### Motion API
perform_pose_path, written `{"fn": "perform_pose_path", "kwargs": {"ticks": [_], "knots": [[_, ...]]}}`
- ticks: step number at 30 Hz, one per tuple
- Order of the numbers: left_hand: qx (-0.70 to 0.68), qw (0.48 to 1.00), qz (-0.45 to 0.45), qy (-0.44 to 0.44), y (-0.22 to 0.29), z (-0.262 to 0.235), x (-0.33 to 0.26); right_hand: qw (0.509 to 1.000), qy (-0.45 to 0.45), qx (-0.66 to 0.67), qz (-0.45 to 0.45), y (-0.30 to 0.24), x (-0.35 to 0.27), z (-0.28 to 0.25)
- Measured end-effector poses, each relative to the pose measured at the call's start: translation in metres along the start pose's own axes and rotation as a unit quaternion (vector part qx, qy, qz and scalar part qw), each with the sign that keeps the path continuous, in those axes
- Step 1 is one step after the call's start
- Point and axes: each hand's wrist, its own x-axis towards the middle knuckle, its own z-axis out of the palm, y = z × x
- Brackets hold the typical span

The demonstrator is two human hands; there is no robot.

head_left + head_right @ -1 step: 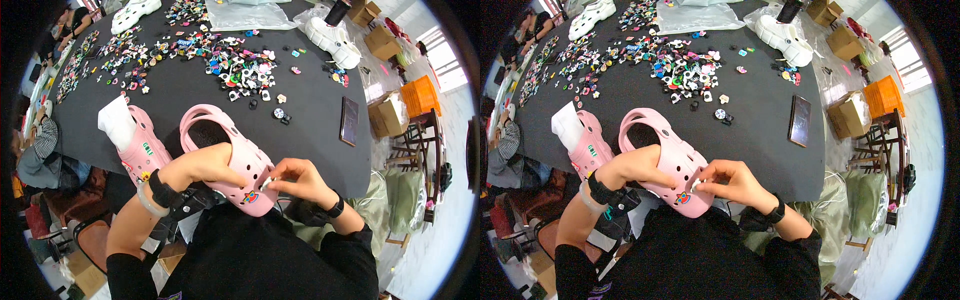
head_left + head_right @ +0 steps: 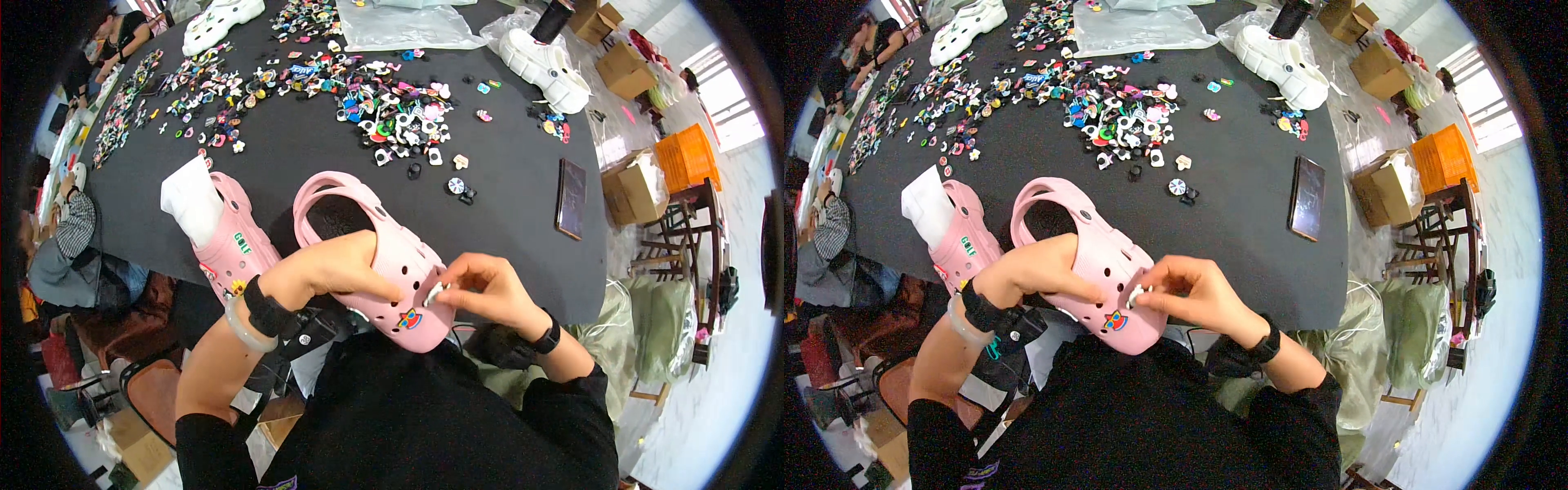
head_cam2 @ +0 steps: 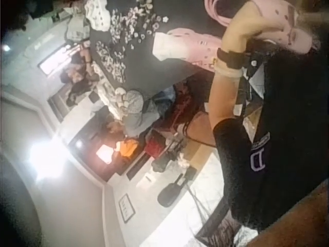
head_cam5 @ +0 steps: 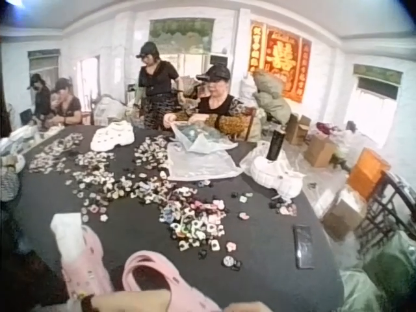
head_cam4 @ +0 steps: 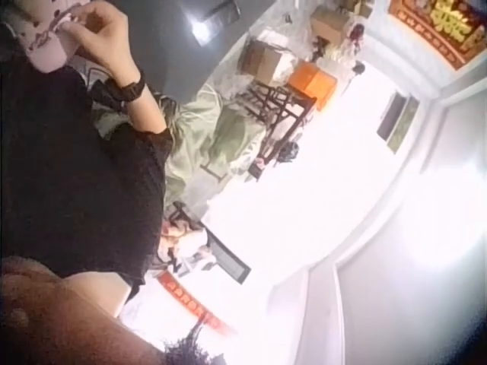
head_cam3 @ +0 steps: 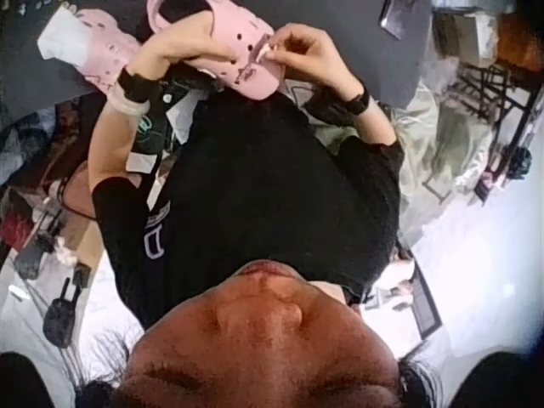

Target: Attach decorative charms to the holes of rubber clogs.

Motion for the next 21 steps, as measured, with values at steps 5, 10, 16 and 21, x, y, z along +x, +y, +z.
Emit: {"fn": "perform_pose_path", "kwargs": {"ticks": [5,10,16,21], "knots": [[-0.098,0.995,0.024,0.016,-0.007,-0.007,0.002,0.984,0.047,-0.098,-0.144,0.005,0.027,0.007],[-0.064,0.998,0.003,0.013,-0.009,-0.011,0.000,0.998,0.014,-0.044,-0.048,0.003,0.042,0.007],[-0.116,0.992,-0.012,0.050,-0.007,-0.010,-0.003,0.998,-0.053,-0.027,-0.008,-0.003,0.048,-0.001],[-0.100,0.993,-0.038,0.044,-0.004,-0.013,-0.007,0.997,-0.067,-0.030,-0.010,-0.009,0.047,0.004]]}}
